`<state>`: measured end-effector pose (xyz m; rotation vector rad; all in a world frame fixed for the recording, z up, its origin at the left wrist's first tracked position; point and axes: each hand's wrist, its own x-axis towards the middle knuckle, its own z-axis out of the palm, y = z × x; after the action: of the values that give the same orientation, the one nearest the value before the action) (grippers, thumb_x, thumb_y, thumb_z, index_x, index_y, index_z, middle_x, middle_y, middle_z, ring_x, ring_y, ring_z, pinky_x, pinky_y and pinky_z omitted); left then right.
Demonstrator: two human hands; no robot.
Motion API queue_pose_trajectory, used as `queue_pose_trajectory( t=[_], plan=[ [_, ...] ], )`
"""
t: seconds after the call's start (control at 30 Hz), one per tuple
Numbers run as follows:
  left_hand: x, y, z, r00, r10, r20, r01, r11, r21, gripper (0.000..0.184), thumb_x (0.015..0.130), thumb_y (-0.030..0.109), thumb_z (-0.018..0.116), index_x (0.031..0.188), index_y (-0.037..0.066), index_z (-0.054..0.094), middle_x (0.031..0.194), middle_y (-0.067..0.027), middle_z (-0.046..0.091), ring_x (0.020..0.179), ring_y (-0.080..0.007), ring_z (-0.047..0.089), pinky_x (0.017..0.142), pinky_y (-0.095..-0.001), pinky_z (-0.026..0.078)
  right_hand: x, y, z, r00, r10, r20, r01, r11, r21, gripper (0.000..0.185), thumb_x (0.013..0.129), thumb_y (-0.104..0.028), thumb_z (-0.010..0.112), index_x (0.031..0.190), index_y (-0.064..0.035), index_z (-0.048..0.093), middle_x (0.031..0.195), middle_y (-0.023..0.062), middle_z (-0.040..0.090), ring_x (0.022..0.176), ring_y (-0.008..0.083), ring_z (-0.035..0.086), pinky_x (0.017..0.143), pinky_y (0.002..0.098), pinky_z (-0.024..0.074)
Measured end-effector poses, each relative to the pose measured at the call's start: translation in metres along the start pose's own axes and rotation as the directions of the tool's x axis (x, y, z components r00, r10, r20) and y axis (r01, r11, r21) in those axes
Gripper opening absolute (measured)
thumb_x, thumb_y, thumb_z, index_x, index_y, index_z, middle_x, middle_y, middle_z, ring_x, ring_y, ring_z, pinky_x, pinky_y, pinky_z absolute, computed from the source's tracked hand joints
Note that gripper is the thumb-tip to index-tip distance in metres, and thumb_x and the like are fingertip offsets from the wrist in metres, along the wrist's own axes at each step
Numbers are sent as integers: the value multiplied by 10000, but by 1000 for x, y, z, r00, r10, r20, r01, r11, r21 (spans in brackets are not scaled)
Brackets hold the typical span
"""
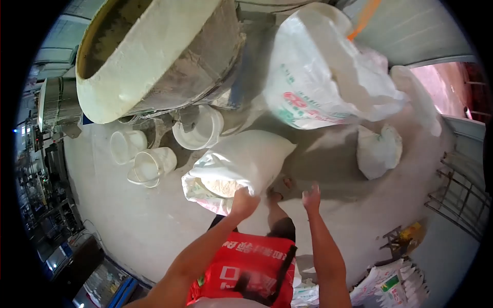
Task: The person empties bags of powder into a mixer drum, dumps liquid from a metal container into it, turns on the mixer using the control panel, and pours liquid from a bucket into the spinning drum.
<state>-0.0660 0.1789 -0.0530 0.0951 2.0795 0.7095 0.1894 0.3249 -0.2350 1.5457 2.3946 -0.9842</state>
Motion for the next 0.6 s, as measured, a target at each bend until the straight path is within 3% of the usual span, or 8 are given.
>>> queue_pose_trajectory(
  t=[0.1, 0.2, 0.3, 0.33, 0.4, 0.47, 0.57, 0.6],
  plan=[
    [-10, -25, -16, 999, 32, -39, -26, 990, 141, 254, 674, 168, 584, 792, -56, 602, 759, -270, 596, 792, -417, 581, 706, -437, 460, 51, -14, 56, 998, 45, -31, -42, 995, 91, 620, 735, -224, 634, 1272, -9, 412, 1213, 263, 471, 1141, 398, 437, 947, 448, 370],
    [-12, -52, -27, 998, -4, 63, 1, 998, 59, 229, 702, 161, 576, 770, -56, 598, 724, -270, 584, 729, -393, 589, 647, -414, 465, 105, -21, 101, 996, 72, -62, -70, 997, 31, 602, 741, -277, 639, 1247, -14, 446, 1246, 259, 453, 1135, 400, 449, 928, 468, 381],
    [-20, -40, -45, 991, 98, 92, -91, 993, -81, 266, 727, -39, 550, 992, -31, 551, 897, -98, 602, 830, -180, 575, 690, -311, 474, 154, 4, 150, 1000, 11, -14, -11, 1000, -6, 627, 775, -369, 605, 1257, -4, 437, 1238, 261, 455, 1125, 392, 459, 915, 465, 387],
    [-23, -32, -49, 992, 92, 91, -79, 988, -134, 306, 719, -57, 549, 1022, -19, 538, 923, -92, 591, 857, -180, 567, 714, -299, 471, 164, 32, 176, 999, -30, 13, 31, 999, -21, 666, 785, -420, 594, 1271, 1, 422, 1205, 263, 476, 1113, 386, 465, 910, 451, 391],
    [-17, -42, -51, 981, 142, 132, -124, 983, -135, 310, 724, -46, 563, 1030, -1, 532, 908, -71, 588, 858, -156, 561, 739, -286, 462, 196, 78, 230, 977, 68, 202, -93, 989, 117, 718, 798, -500, 567, 1281, 9, 414, 1183, 252, 497, 1098, 359, 479, 903, 428, 397],
    [-21, -36, -54, 980, 75, 183, -52, 990, -129, 319, 727, -45, 571, 1040, 3, 527, 926, -66, 588, 864, -145, 557, 751, -286, 460, 216, 107, 278, 786, 273, 555, -493, 818, 296, 746, 805, -559, 536, 1270, 14, 427, 1204, 227, 498, 1090, 321, 493, 901, 412, 402],
    [-22, -35, -45, 993, 70, 93, -47, 972, -229, 304, 725, -43, 583, 1022, 10, 542, 928, -60, 594, 859, -135, 559, 748, -282, 459, 184, 30, 231, 808, 457, 372, -588, 669, 454, 742, 811, -598, 501, 1216, 24, 483, 1116, 173, 564, 1006, 261, 536, 849, 381, 427],
    [-25, -34, -43, 995, 64, 74, -45, 972, -231, 304, 724, -43, 584, 1021, 12, 545, 929, -61, 595, 860, -134, 559, 749, -280, 459, 183, 24, 220, 808, 409, 425, -586, 638, 499, 731, 809, -599, 504, 1189, 25, 507, 1088, 163, 575, 975, 253, 544, 828, 377, 432]
  ],
)
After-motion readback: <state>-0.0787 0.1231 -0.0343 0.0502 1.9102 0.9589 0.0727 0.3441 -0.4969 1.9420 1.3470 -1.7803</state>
